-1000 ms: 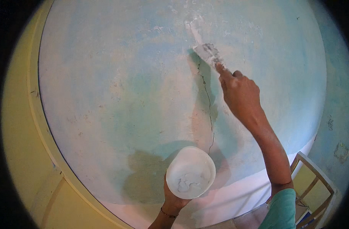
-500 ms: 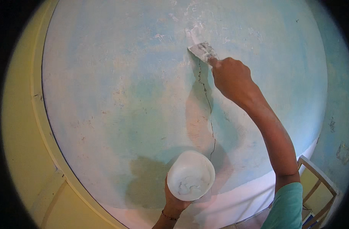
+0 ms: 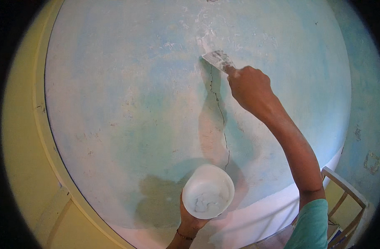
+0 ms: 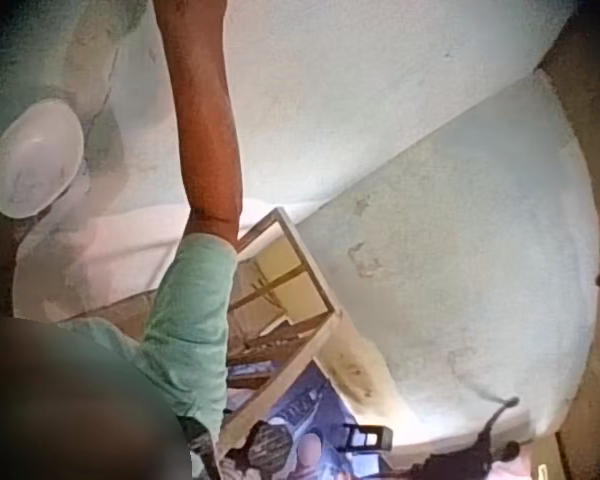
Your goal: The person applies filler material into a crack on a wall using a putty knife.
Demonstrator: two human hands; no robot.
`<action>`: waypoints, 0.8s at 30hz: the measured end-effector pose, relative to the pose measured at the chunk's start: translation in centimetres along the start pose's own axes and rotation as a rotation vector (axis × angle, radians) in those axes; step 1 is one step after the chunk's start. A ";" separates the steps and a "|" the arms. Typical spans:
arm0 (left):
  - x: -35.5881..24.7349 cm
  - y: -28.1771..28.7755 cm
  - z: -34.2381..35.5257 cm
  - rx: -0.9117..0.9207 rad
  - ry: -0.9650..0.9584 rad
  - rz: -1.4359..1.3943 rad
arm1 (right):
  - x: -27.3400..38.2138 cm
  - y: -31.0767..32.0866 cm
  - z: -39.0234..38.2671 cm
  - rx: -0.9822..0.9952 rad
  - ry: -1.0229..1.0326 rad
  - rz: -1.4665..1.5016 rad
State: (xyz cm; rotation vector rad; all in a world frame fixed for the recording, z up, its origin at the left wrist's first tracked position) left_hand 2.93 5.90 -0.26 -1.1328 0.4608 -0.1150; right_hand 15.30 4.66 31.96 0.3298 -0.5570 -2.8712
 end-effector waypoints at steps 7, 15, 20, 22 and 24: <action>-0.3 0.1 -0.5 -0.027 -0.023 0.011 | 0.9 -1.1 -0.1 0.021 -0.001 0.045; -1.0 0.6 -0.9 -0.012 -0.092 0.052 | 0.3 -0.2 -1.5 -0.038 -0.002 -0.107; -1.3 1.3 -0.5 -0.053 -0.115 0.189 | -1.1 3.9 3.9 -0.359 0.036 -0.403; -1.0 0.1 -0.6 -0.026 -0.068 0.064 | -1.1 4.4 6.1 -0.359 0.041 -0.393; -1.2 0.1 -0.5 -0.003 -0.074 0.038 | -0.8 4.4 7.8 -0.355 0.038 -0.408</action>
Point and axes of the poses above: each hand's wrist, its own z-axis towards the middle knuckle, its own y-axis out of the back of the hand, x = y × z, the point moved 6 cm from there along z, towards the middle knuckle, and after that the axes turned 3 degrees about z, right-handed, at the moved point
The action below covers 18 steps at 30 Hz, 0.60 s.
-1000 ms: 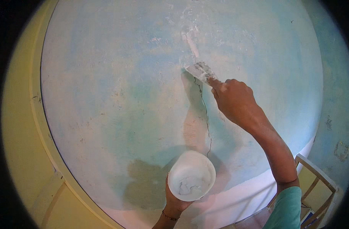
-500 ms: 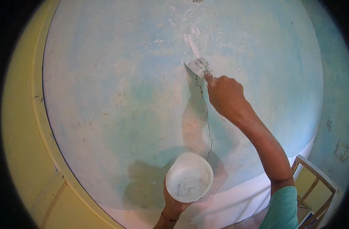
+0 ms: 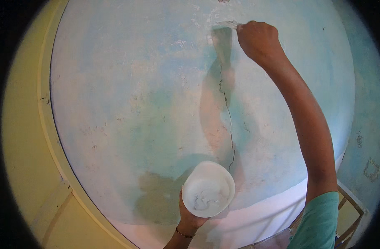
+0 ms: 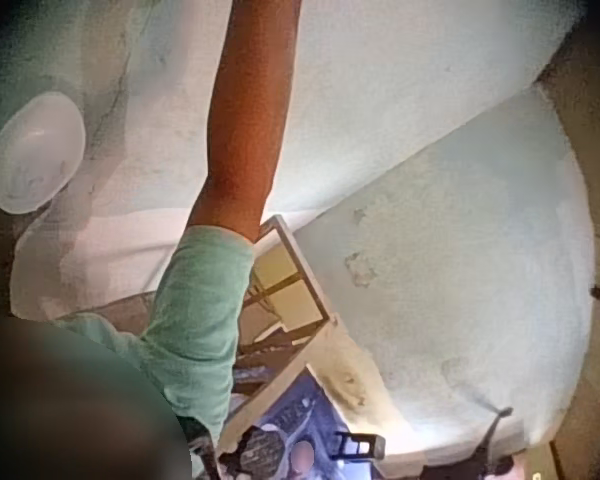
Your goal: The person applies filler material into a crack on a wall using a putty knife.
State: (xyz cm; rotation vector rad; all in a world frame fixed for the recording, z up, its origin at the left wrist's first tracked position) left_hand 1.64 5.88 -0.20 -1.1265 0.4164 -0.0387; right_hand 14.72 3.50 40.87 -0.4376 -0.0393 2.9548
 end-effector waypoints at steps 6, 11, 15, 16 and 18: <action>0.1 -2.2 -0.5 0.223 0.040 -0.113 | 1.3 -1.4 1.5 -0.021 0.016 -0.004; -0.7 -1.6 -0.7 0.020 -0.003 0.249 | 2.4 -2.0 -0.4 0.090 -0.001 0.015; -0.3 -1.6 -0.9 0.174 0.109 -0.200 | 3.3 -0.8 -3.0 0.205 0.009 0.041; -0.2 -1.5 -0.9 0.164 0.130 -0.210 | 3.5 -0.7 -3.7 0.248 0.002 0.057; -0.1 -1.4 -1.0 0.144 0.112 -0.145 | 3.8 -0.1 -5.0 0.294 0.039 0.044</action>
Point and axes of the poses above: each hand's wrist, its own z-axis towards the middle knuckle, its own y-axis out of the back of the hand, x = y × z, the point moved 6 cm from there along z, towards the middle knuckle, and after that the axes turned 3 degrees about z, right-handed, at the moved point
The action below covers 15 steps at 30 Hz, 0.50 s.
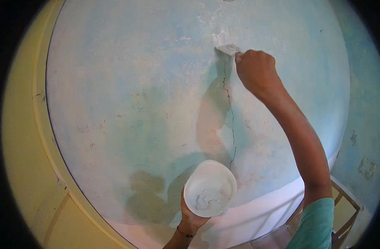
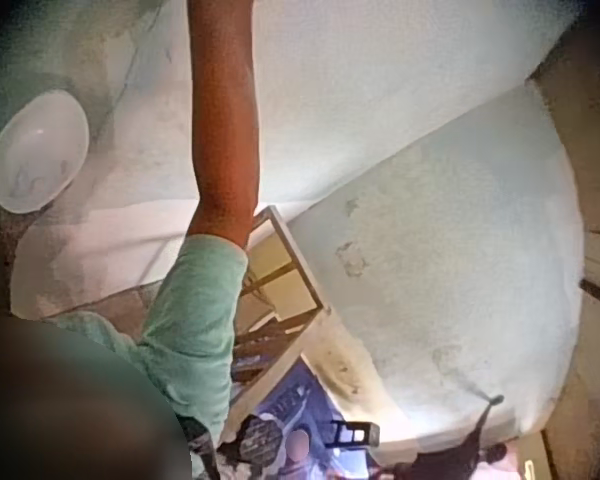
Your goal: The person applies filler material into a crack on a wall using a putty knife.
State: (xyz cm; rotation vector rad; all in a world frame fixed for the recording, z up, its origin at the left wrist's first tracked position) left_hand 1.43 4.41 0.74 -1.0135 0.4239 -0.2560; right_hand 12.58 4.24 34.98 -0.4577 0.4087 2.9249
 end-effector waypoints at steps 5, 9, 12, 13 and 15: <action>0.3 0.1 0.0 0.026 0.052 -0.019 | 0.1 1.3 -1.7 -0.136 0.035 0.059; 0.7 0.1 0.1 -0.027 0.057 -0.016 | -1.4 1.6 1.6 -0.292 -0.046 0.045; 0.8 0.2 0.0 0.000 0.067 -0.011 | -1.8 1.1 4.7 -0.251 -0.086 0.057; 0.8 0.2 0.0 0.012 0.064 0.010 | -1.8 0.9 5.2 -0.251 -0.088 0.057; 0.5 0.3 -0.2 -0.047 0.034 -0.008 | -1.3 0.4 5.9 -0.234 -0.119 0.074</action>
Point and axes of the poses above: each hand's wrist, its own z-axis towards the middle knuckle, its own y-axis out of the back of the hand, x = y × z, the point moved 6 cm from there along z, towards the middle knuckle, and after that the axes turned 3 degrees about z, right-handed, at the moved point
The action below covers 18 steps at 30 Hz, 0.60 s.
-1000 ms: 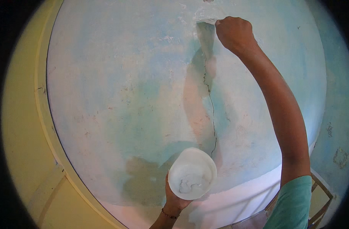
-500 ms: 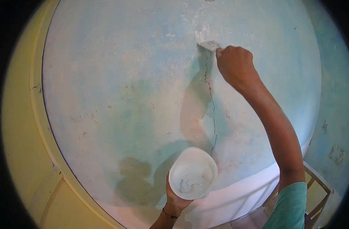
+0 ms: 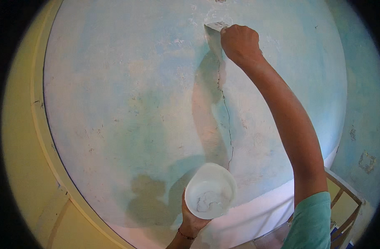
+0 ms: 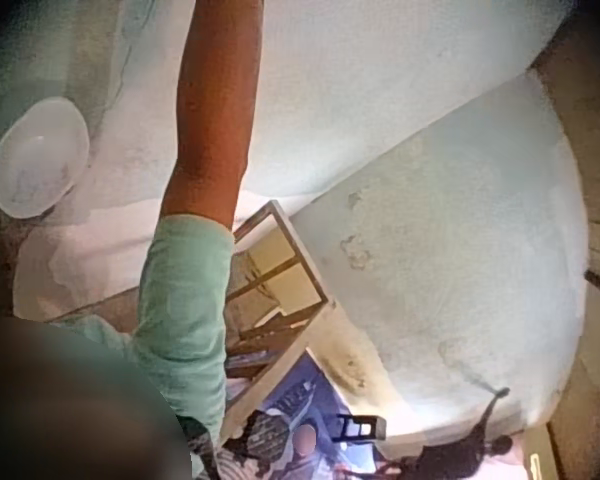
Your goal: The person applies filler material into a crack on a wall using a putty knife.
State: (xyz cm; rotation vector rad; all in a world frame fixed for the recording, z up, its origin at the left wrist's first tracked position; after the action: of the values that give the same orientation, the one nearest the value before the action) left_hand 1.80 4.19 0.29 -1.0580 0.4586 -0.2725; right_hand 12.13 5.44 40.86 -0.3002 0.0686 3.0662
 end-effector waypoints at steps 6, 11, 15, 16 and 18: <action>-0.7 1.0 -0.5 0.017 -0.008 0.065 | 1.4 0.2 -4.6 0.144 0.071 0.031; -0.5 0.9 -0.5 -0.160 -0.097 0.414 | 1.4 0.3 -9.8 0.085 0.104 0.007; 0.0 0.9 -0.5 0.026 -0.003 0.147 | 0.6 1.5 -12.7 0.240 0.053 0.104; 0.1 0.8 -0.5 0.058 0.021 0.134 | 0.0 1.6 -13.2 0.250 -0.039 0.120; 0.1 0.0 -0.5 0.015 0.006 0.067 | -2.3 1.0 -14.1 0.123 -0.052 0.160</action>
State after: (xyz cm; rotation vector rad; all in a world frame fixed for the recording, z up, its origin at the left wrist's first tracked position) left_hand 1.69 3.80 0.03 -1.0254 0.4959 -0.2199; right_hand 17.03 3.65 27.51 -0.2179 0.2914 3.2073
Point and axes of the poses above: each hand's wrist, its own z-axis towards the middle knuckle, its own y-axis out of the back of the hand, x = y × z, the point moved 6 cm from there along z, towards the middle knuckle, and after that the axes turned 3 degrees about z, right-handed, at the moved point
